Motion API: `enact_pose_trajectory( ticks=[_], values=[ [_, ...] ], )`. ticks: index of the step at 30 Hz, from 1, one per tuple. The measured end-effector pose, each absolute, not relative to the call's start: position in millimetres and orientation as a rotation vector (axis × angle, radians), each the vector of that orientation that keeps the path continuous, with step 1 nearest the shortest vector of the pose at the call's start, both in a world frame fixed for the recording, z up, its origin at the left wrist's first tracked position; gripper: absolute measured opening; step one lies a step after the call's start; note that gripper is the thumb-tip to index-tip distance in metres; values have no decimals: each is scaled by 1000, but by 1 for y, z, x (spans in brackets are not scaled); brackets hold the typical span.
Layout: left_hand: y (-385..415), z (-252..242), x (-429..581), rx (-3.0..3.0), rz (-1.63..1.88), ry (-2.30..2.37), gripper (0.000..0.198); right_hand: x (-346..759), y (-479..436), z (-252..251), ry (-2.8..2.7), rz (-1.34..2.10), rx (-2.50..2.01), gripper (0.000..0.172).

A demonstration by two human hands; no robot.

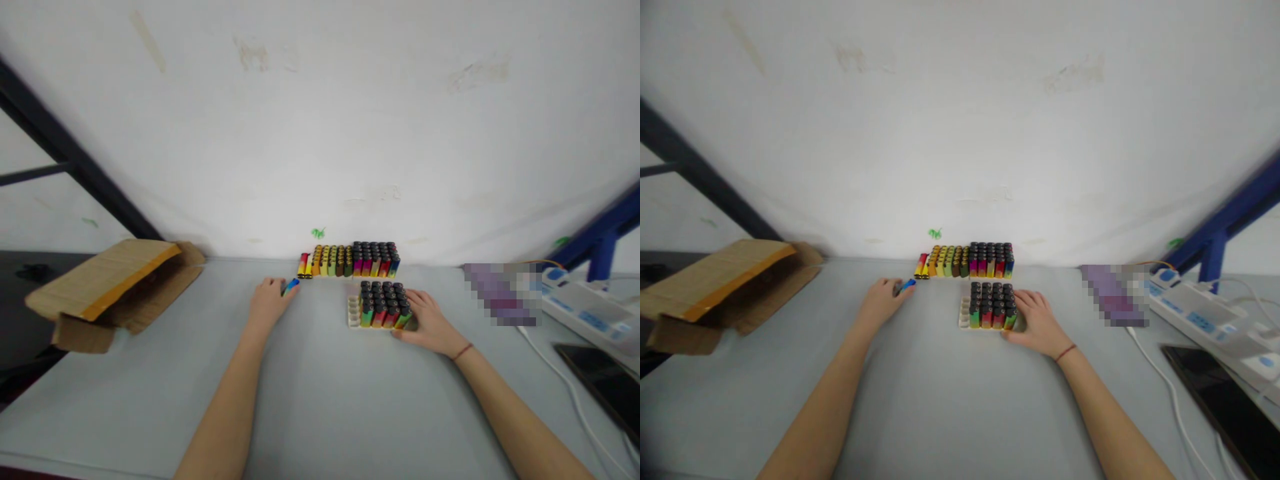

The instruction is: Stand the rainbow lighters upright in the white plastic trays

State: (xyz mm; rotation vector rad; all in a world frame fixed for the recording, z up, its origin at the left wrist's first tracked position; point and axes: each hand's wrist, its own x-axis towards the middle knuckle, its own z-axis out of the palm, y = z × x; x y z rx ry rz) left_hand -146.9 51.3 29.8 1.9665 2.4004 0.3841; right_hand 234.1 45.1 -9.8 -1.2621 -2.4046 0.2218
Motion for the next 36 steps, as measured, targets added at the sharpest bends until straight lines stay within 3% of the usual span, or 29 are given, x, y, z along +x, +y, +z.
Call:
enact_pose_trajectory(
  ticks=[6, 11, 17, 20, 24, 29, 36],
  values=[
    [52, 30, -141, 1918, 405, 2249, 27, 235, 45, -12, -2399, 212, -1257, 64],
    [58, 34, -132, 1563, 888, 2216, 31, 235, 45, -13, -2399, 204, -1268, 66],
    [61, 29, -111, 1143, 1317, 1692, 42, 235, 45, -13, -2407, 193, -1272, 65],
    [57, 30, -97, 1042, 1361, 1547, 50, 235, 45, -14, -2406, 184, -1267, 66],
    [53, 37, -81, 917, 1366, 1483, 31, 234, 44, -14, -2403, 182, -1267, 65],
    [51, 43, -72, 739, 1297, 1334, 48, 233, 43, -13, -2400, 170, -1285, 67],
    [46, 42, -65, 707, 1369, 1279, 53, 234, 43, -12, -2412, 170, -1297, 68]
  ],
)
